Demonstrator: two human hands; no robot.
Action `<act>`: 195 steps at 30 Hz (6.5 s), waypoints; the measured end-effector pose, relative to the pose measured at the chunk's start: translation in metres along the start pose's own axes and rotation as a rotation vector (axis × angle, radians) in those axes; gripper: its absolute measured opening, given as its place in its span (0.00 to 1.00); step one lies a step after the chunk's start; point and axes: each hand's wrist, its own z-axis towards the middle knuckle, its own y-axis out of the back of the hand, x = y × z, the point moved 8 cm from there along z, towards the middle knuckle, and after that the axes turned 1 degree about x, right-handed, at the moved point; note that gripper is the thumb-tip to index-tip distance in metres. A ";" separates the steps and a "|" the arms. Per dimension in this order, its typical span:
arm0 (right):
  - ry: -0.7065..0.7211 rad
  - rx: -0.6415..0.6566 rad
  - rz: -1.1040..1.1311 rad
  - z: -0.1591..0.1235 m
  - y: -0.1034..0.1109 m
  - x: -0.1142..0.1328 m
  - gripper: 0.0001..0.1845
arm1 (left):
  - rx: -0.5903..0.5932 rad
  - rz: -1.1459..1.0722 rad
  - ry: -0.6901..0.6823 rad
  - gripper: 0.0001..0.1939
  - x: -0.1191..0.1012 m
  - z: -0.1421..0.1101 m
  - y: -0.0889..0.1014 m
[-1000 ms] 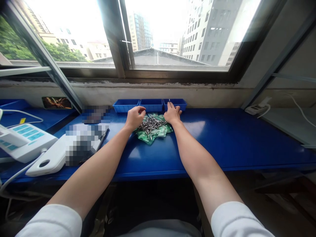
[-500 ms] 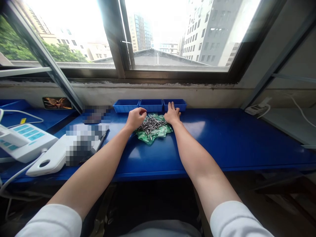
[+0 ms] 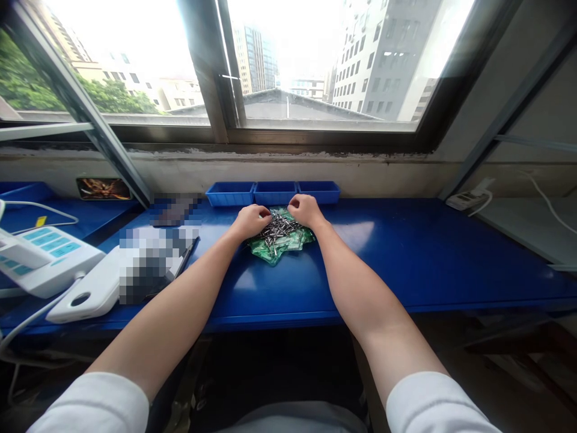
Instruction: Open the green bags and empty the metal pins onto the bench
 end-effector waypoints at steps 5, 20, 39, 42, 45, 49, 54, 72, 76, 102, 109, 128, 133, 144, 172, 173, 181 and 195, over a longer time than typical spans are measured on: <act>0.143 0.330 0.071 -0.012 -0.024 0.025 0.12 | 0.093 0.014 0.002 0.12 -0.003 -0.002 -0.004; 0.194 0.288 0.117 -0.016 -0.029 0.035 0.09 | 0.110 -0.014 0.029 0.08 -0.004 -0.004 -0.002; 0.009 0.094 0.556 -0.011 -0.012 0.033 0.20 | -0.072 -0.385 -0.149 0.14 -0.028 -0.010 0.020; 0.009 0.074 0.598 -0.010 -0.009 0.033 0.20 | -0.103 -0.351 -0.122 0.12 -0.023 -0.008 0.020; 0.066 0.044 0.618 -0.010 -0.005 0.036 0.17 | -0.115 -0.326 -0.084 0.12 -0.019 -0.006 0.019; 0.048 0.039 0.564 -0.010 -0.005 0.032 0.15 | -0.097 -0.317 -0.055 0.14 -0.018 -0.006 0.019; 0.037 0.022 0.582 -0.010 -0.004 0.032 0.16 | -0.081 -0.240 -0.033 0.20 -0.017 -0.005 0.018; -0.113 -0.248 0.209 -0.005 0.021 -0.014 0.22 | -0.157 -0.122 0.077 0.18 0.000 -0.002 0.021; -0.190 -0.150 -0.202 -0.006 0.019 -0.025 0.34 | -0.109 -0.104 0.083 0.15 0.002 0.000 0.015; -0.367 -0.050 -0.329 -0.002 0.002 -0.053 0.41 | 0.063 0.014 0.053 0.14 -0.002 -0.003 0.000; -0.053 -0.075 -0.125 0.000 0.002 -0.012 0.19 | 0.059 0.032 0.024 0.15 -0.005 -0.004 0.001; 0.157 0.343 0.144 -0.021 -0.031 0.038 0.14 | 0.153 -0.052 0.019 0.10 -0.006 -0.006 -0.004; 0.128 0.265 0.173 -0.019 -0.028 0.035 0.13 | 0.107 -0.086 0.034 0.10 -0.005 -0.005 0.001; 0.210 0.123 0.194 -0.019 -0.017 0.046 0.12 | -0.070 -0.291 0.010 0.09 -0.013 -0.006 0.018; -0.016 -0.010 0.562 -0.011 -0.002 0.026 0.17 | -0.095 -0.231 0.036 0.20 -0.008 -0.003 0.017; -0.021 -0.041 0.494 -0.010 0.000 0.023 0.18 | -0.110 -0.219 0.053 0.19 -0.005 -0.002 0.017; -0.107 -0.122 -0.270 -0.008 0.014 -0.004 0.33 | -0.101 -0.156 0.121 0.13 0.006 0.001 0.013; -0.330 0.013 -0.314 0.003 -0.001 -0.051 0.41 | 0.024 -0.030 0.083 0.12 -0.001 -0.002 0.000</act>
